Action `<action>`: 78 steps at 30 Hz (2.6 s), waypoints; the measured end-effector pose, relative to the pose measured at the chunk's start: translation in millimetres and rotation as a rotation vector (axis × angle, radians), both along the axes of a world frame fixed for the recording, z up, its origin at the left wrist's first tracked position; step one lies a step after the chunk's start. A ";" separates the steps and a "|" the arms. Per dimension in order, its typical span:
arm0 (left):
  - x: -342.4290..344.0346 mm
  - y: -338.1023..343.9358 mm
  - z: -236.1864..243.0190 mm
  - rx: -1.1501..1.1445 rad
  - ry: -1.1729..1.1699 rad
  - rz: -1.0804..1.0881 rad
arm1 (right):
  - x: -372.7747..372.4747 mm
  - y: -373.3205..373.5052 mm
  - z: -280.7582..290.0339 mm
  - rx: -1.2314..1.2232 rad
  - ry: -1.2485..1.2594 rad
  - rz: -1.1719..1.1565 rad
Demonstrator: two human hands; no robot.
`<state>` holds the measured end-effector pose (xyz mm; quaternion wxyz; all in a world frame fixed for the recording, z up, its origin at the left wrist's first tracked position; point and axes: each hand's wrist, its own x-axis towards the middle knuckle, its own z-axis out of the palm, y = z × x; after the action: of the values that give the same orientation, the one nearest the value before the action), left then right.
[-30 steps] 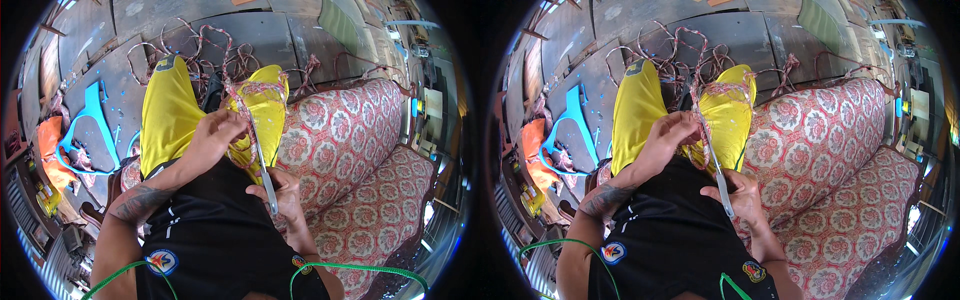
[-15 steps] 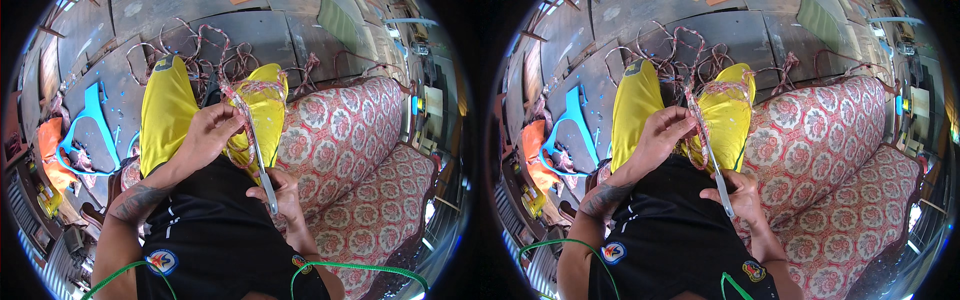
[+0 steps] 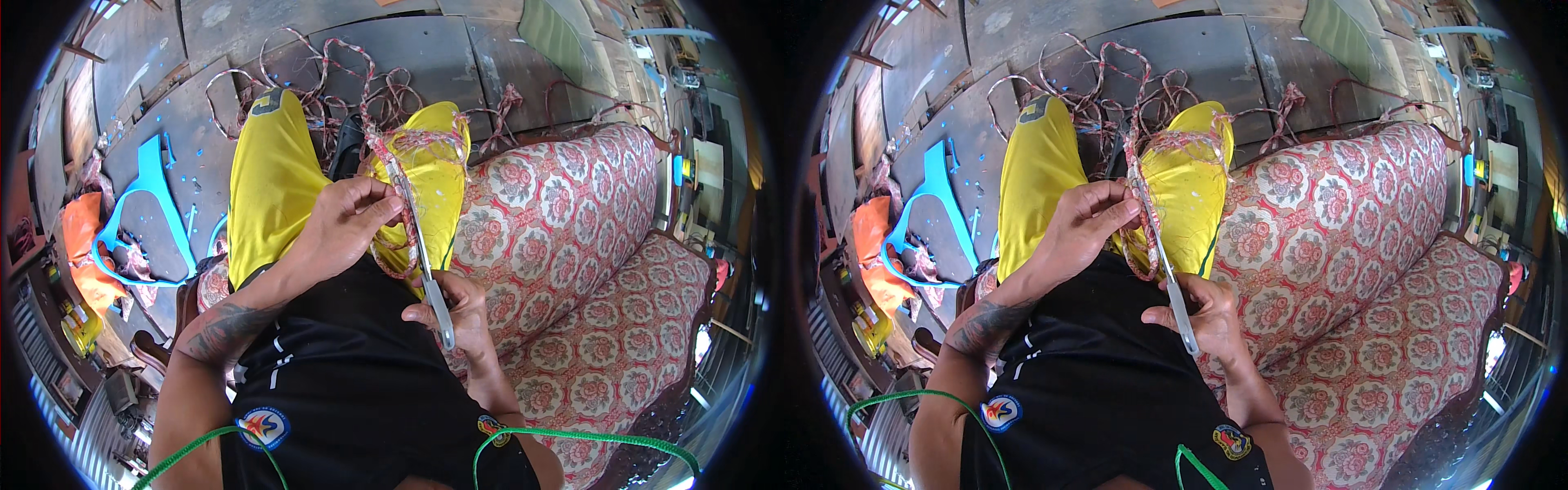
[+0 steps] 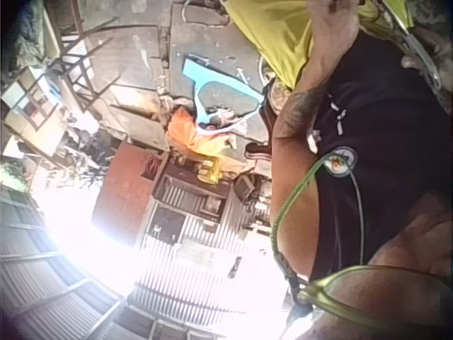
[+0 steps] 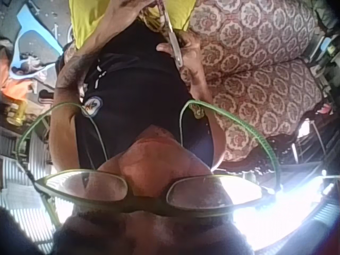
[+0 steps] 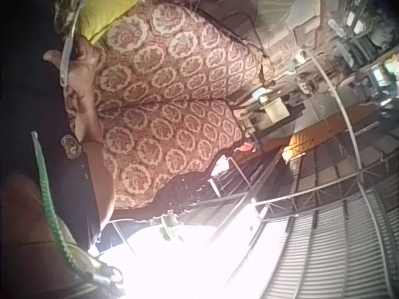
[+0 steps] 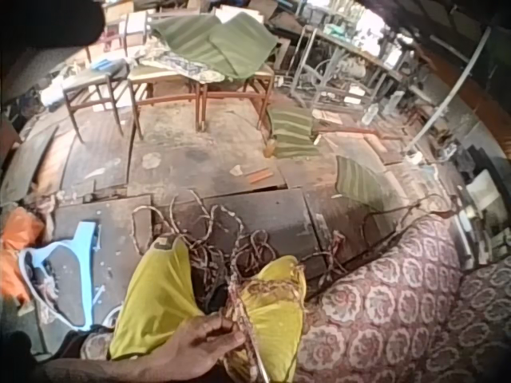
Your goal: Cutting strips of patterned fabric or cording from a roll using scissors.
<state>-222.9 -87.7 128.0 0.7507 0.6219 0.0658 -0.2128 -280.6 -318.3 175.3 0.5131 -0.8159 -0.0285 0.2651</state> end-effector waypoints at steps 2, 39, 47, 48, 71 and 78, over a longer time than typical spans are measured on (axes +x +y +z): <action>0.3 -0.9 0.7 -0.008 -0.018 0.002 | -0.8 1.4 -0.9 -0.030 -0.023 -0.015; 0.9 -1.5 1.4 0.019 0.026 -0.020 | 2.6 -0.9 -0.3 -0.004 0.005 -0.019; 1.8 -1.3 1.5 -0.004 0.034 -0.034 | 0.8 -1.7 0.2 -0.137 -0.172 0.063; 1.6 -1.5 2.1 -0.005 0.027 -0.029 | 0.9 -1.3 0.0 -0.131 -0.151 0.057; -3.4 -6.2 5.5 -0.002 0.032 -0.020 | 1.7 2.4 -1.4 0.049 0.020 -0.066; -1.6 -3.6 0.7 0.009 0.017 -0.031 | 3.2 2.8 1.1 -0.044 -0.117 0.014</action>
<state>-224.5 -91.3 128.8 0.7440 0.6243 0.0633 -0.2296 -277.4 -315.5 176.4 0.4905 -0.8409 -0.0584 0.2211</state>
